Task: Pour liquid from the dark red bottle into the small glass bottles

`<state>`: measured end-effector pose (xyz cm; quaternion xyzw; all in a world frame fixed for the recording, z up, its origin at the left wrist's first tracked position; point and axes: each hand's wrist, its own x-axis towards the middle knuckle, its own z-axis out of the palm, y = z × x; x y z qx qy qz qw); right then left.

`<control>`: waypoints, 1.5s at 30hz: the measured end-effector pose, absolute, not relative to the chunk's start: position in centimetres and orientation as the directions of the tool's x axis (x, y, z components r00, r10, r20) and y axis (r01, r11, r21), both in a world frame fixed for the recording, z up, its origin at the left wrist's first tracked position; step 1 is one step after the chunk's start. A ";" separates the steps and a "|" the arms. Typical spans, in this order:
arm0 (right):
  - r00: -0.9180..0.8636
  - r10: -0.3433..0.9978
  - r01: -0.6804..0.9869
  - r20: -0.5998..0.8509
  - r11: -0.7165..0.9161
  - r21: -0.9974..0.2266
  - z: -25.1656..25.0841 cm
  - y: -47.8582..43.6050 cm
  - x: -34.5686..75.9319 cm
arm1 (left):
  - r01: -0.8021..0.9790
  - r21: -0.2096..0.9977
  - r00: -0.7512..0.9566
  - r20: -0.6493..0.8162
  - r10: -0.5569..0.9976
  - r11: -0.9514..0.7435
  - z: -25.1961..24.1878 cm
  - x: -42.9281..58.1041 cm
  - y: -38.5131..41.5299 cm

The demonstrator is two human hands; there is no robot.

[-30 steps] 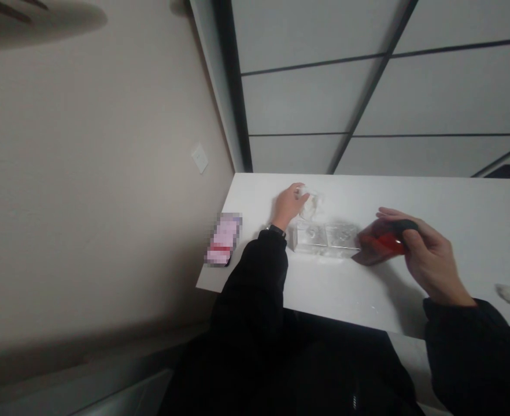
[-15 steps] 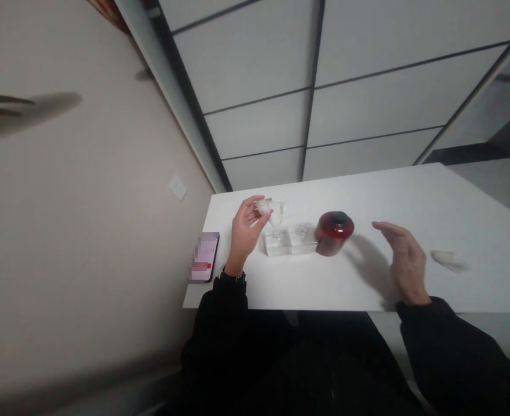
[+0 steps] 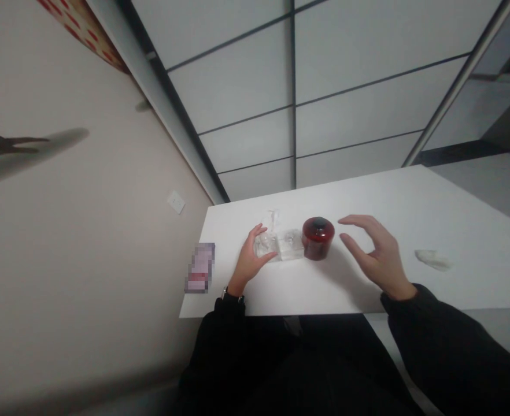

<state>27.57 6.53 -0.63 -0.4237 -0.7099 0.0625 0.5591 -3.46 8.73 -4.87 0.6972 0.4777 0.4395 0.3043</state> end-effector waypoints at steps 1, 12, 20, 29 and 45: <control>-0.156 0.668 0.514 0.728 0.684 -0.518 1.0 7.1 26.6 | 0.397 0.855 0.138 0.305 0.942 -0.335 -5.4 -3.5 8.9; -0.908 0.405 0.398 -0.109 0.914 0.080 6.7 15.0 13.3 | 0.393 0.904 0.029 0.171 0.985 -0.169 -6.5 -3.5 9.4; -0.901 0.406 0.380 -0.154 0.909 0.172 7.3 15.0 12.5 | 0.358 0.917 0.021 0.180 0.983 -0.175 -6.8 -3.4 9.6; -0.879 0.449 0.416 -0.162 0.887 0.202 7.4 14.1 12.2 | 0.388 0.908 0.018 0.163 0.986 -0.157 -6.3 -3.2 9.3; -0.816 0.544 0.500 -0.197 0.834 0.231 7.5 13.7 11.7 | 0.333 0.924 0.046 0.185 0.982 -0.190 -6.9 -3.4 9.4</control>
